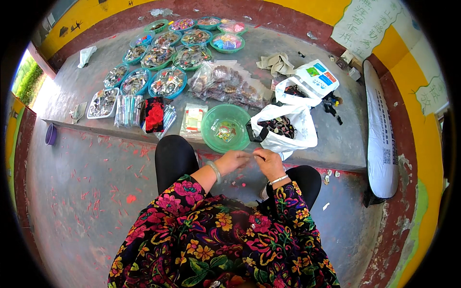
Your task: The person sits on the floor and repeatedly picks small dark objects from a white bag, places them into clear plastic bags, and seals them. The person then places the filled bags into a green bowl. The workspace includes several pre-filled blue trays and a digital scale.
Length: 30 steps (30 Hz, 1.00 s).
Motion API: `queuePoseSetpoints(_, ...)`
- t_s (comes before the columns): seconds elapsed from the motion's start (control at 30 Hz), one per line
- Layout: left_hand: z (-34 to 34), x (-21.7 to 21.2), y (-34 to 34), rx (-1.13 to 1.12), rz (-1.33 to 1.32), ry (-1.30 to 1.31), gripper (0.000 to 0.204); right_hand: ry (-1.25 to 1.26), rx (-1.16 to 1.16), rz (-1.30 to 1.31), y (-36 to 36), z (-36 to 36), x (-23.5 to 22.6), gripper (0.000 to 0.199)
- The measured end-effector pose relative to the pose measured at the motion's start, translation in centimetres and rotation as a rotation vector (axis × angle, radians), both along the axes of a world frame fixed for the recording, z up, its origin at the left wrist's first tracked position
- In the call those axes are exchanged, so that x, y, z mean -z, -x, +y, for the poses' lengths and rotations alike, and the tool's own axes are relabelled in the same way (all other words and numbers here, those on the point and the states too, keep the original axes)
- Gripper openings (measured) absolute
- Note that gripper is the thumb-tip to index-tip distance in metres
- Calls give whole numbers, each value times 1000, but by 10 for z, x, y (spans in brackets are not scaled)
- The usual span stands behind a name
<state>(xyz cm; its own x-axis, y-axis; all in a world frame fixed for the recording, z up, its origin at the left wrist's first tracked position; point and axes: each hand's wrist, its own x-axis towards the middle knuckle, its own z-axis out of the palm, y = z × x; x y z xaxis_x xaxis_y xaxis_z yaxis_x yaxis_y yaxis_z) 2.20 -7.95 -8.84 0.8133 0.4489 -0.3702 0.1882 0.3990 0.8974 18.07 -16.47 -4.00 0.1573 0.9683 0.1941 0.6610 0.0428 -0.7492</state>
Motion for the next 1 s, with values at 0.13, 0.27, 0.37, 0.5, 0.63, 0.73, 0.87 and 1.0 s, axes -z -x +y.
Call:
queuePoseSetpoints(0.13,-8,-17,-4,-63,-23,15,28,123,-35,-77,-1,0,7,24)
queuePoseSetpoints(0.27,-3,-11,-4,-74,62,-79,23,19,-166,-287,10,0,13,36)
queuePoseSetpoints(0.37,-3,-8,-4,-85,12,-53,20,-56,-142,-339,20,-3,2,41)
queuePoseSetpoints(0.5,-1,9,-5,-288,-65,69,18,-104,-225,-425,30,-5,-2,50)
queuePoseSetpoints(0.63,2,9,-3,-272,29,-224,16,-128,-272,-483,36,-6,-4,52)
queuePoseSetpoints(0.73,1,-10,-1,-217,183,-457,15,-107,-219,-427,34,-5,-9,53)
queuePoseSetpoints(0.87,9,-46,0,-172,346,-623,17,-34,-239,-348,20,6,-22,47)
queuePoseSetpoints(1.0,31,-64,-6,-212,122,-841,22,-251,-256,-175,-21,36,-41,29)
